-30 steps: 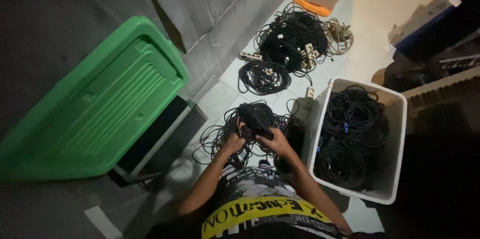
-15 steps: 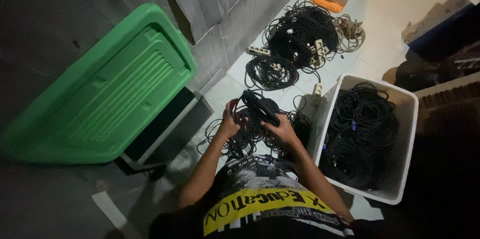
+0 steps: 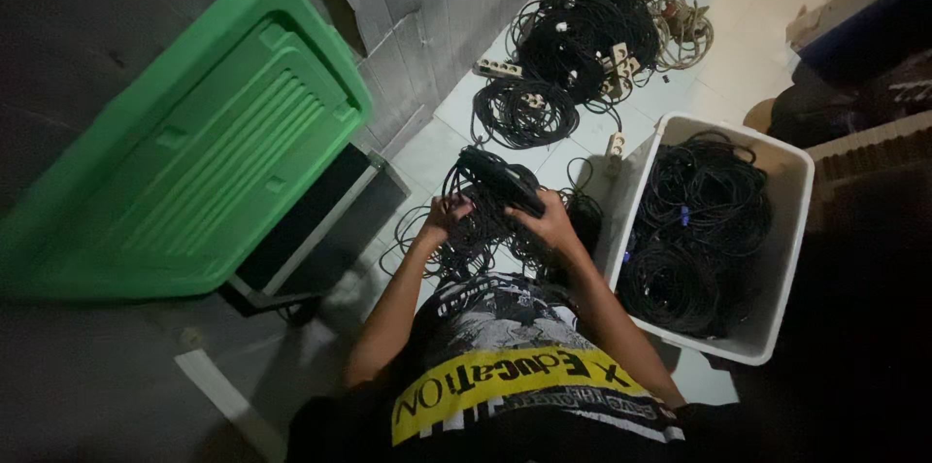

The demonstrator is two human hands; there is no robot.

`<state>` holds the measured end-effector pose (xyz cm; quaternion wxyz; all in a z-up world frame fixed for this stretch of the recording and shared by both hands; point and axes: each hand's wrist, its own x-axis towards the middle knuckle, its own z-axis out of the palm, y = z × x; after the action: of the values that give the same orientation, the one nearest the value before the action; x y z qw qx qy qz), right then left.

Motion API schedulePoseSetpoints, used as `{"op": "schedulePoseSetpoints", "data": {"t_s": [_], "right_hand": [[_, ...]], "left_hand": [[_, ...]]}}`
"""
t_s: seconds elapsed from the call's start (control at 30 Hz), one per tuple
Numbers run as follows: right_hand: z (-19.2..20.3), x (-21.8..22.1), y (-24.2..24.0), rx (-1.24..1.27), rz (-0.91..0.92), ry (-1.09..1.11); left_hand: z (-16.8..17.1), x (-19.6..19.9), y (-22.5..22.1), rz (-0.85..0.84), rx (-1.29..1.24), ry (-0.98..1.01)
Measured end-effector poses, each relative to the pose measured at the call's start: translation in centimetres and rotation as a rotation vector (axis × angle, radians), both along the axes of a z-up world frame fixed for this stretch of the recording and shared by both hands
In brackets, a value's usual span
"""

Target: The person sorts through several coils of black cables, picking them up from the floor and placing them into a white plastic bin.

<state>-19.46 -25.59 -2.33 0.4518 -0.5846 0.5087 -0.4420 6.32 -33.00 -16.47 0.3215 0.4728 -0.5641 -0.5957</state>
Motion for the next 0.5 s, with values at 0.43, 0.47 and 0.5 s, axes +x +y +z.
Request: {"op": "schedulePoseSetpoints", "data": {"t_s": [0.43,0.47,0.5], "right_hand": [[-0.2,0.2,-1.4,-0.083,-0.129,-0.101],[-0.2,0.6,-1.5,-0.073,-0.160,-0.088],[-0.2,0.7,-1.6,-0.065,-0.192,-0.073]], "left_hand": [[4.1,-2.1,2.9,0.129,-0.312,-0.139],[5.9,-2.6,2.9,0.146,-0.314,-0.190],[7.7,-3.1,3.1,0.162,-0.313,-0.243]]}}
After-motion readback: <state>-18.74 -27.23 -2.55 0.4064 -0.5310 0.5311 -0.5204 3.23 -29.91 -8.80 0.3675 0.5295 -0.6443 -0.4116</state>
